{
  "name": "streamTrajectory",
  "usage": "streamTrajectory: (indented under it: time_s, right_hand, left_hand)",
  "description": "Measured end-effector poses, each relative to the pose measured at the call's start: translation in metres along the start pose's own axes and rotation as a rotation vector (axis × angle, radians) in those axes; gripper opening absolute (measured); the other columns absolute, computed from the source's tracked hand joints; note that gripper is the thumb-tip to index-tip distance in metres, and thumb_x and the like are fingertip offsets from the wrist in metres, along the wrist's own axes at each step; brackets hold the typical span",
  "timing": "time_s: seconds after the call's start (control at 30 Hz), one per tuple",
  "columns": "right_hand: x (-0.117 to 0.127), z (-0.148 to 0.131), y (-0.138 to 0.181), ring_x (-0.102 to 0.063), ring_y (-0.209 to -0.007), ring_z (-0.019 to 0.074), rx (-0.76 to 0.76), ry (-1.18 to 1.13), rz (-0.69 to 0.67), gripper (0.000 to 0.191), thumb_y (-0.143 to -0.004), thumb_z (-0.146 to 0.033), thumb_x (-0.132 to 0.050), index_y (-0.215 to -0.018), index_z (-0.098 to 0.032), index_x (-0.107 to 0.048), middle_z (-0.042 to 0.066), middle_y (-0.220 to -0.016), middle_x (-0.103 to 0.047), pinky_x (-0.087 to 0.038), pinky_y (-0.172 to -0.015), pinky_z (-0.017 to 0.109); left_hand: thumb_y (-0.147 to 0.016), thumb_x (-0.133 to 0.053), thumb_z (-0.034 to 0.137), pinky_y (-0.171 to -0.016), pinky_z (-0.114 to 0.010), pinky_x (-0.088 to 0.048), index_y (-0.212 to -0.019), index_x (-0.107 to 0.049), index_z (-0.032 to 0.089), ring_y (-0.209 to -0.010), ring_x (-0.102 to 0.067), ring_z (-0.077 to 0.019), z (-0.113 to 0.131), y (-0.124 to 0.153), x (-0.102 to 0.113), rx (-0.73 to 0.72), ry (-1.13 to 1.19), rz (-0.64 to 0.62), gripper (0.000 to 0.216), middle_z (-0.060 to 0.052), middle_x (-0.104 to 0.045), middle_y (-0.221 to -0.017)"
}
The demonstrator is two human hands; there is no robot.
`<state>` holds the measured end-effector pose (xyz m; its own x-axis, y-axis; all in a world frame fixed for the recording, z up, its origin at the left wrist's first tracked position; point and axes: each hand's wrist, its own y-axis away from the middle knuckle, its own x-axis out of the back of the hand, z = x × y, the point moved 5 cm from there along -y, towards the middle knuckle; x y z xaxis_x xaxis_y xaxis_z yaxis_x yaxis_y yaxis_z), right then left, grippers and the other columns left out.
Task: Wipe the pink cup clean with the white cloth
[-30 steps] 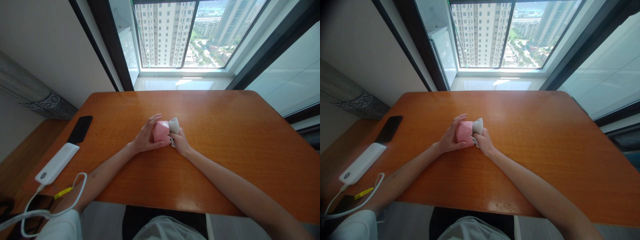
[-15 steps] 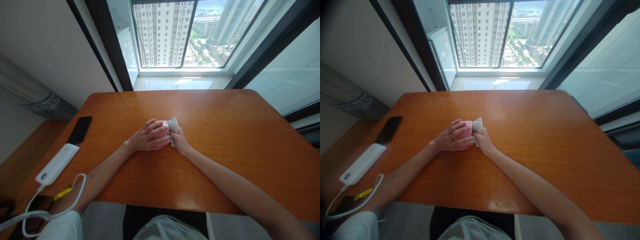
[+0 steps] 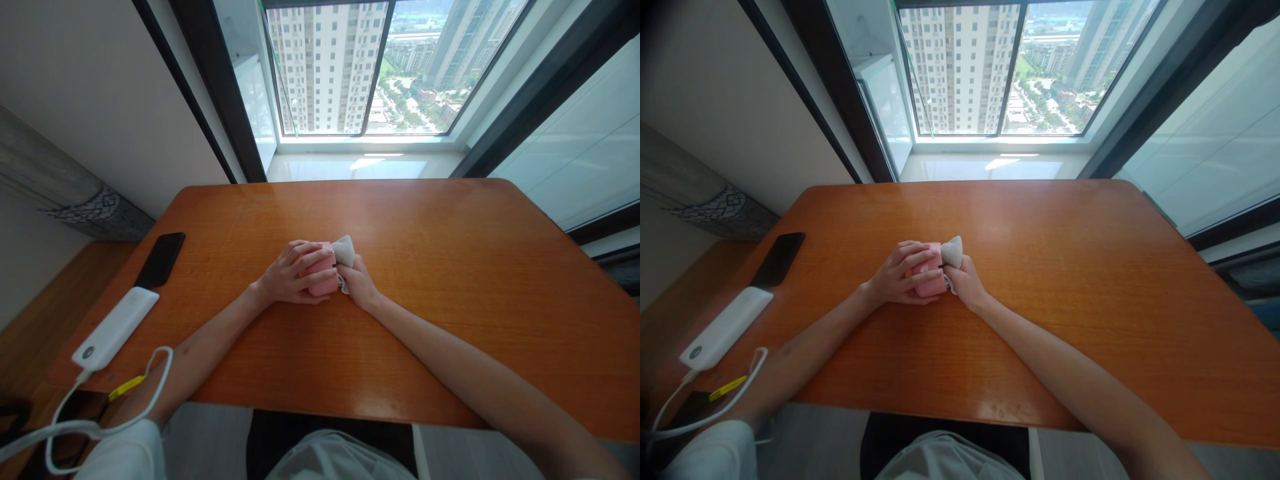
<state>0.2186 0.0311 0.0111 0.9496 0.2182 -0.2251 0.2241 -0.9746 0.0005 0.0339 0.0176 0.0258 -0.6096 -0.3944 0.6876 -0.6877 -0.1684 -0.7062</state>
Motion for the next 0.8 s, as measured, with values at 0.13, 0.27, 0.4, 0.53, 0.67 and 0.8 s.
streamTrajectory:
  time_s: [0.13, 0.27, 0.4, 0.53, 0.67, 0.8]
  right_hand:
    - [0.000, 0.001, 0.000, -0.049, -0.069, 0.0144, -0.009, 0.002, 0.001, 0.016, -0.067, -0.034, -0.071, -0.073, -0.019, -0.069, -0.001, -0.073, -0.061, -0.044, -0.065, 0.028]
    - [0.000, 0.001, 0.000, -0.049, -0.070, 0.0143, 0.000, -0.004, -0.013, 0.016, -0.068, -0.033, -0.071, -0.075, -0.019, -0.070, -0.001, -0.074, -0.061, -0.044, -0.065, 0.027]
    - [-0.002, -0.002, 0.001, -0.049, -0.070, 0.0147, 0.002, 0.023, -0.019, 0.017, -0.069, -0.035, -0.072, -0.073, -0.019, -0.070, -0.001, -0.074, -0.061, -0.044, -0.065, 0.028]
    - [-0.004, -0.004, 0.001, -0.046, -0.067, 0.0137, -0.009, 0.035, -0.016, 0.018, -0.067, -0.036, -0.072, -0.070, -0.019, -0.068, -0.001, -0.070, -0.058, -0.042, -0.063, 0.028]
    - [-0.002, -0.003, 0.001, -0.043, -0.067, 0.0131, 0.002, 0.043, -0.002, 0.016, -0.067, -0.034, -0.070, -0.068, -0.019, -0.064, -0.002, -0.068, -0.055, -0.040, -0.063, 0.028]
    - [0.000, 0.001, 0.000, -0.042, -0.067, 0.0133, 0.006, 0.050, -0.007, 0.014, -0.067, -0.032, -0.069, -0.069, -0.020, -0.063, -0.003, -0.068, -0.054, -0.039, -0.063, 0.028]
  left_hand:
    - [-0.087, -0.090, 0.066, -0.117, -0.062, -0.056, -0.142, -0.071, 0.040, -0.143, -0.066, -0.0389, -0.003, 0.002, -0.002, 0.053, 0.076, -0.023, 0.064, -0.012, -0.070, -0.156]
    - [-0.086, -0.091, 0.065, -0.112, -0.060, -0.059, -0.147, -0.067, 0.040, -0.142, -0.066, -0.0387, -0.001, -0.003, 0.002, 0.069, 0.094, 0.034, 0.070, -0.012, -0.068, -0.157]
    - [-0.083, -0.092, 0.063, -0.110, -0.059, -0.062, -0.154, -0.061, 0.035, -0.140, -0.066, -0.0390, 0.001, -0.013, 0.007, 0.136, 0.162, 0.076, 0.082, -0.015, -0.067, -0.156]
    - [-0.086, -0.090, 0.059, -0.110, -0.059, -0.062, -0.159, -0.056, 0.031, -0.132, -0.069, -0.0373, 0.000, -0.020, 0.008, 0.223, 0.281, 0.086, 0.085, -0.017, -0.068, -0.150]
    - [-0.089, -0.087, 0.057, -0.111, -0.057, -0.061, -0.158, -0.057, 0.028, -0.130, -0.069, -0.0360, -0.004, -0.021, 0.008, 0.317, 0.359, 0.070, 0.081, -0.017, -0.068, -0.147]
    - [-0.094, -0.084, 0.058, -0.112, -0.055, -0.059, -0.153, -0.060, 0.025, -0.131, -0.069, -0.0353, -0.007, -0.021, 0.007, 0.390, 0.457, 0.076, 0.071, -0.017, -0.069, -0.145]
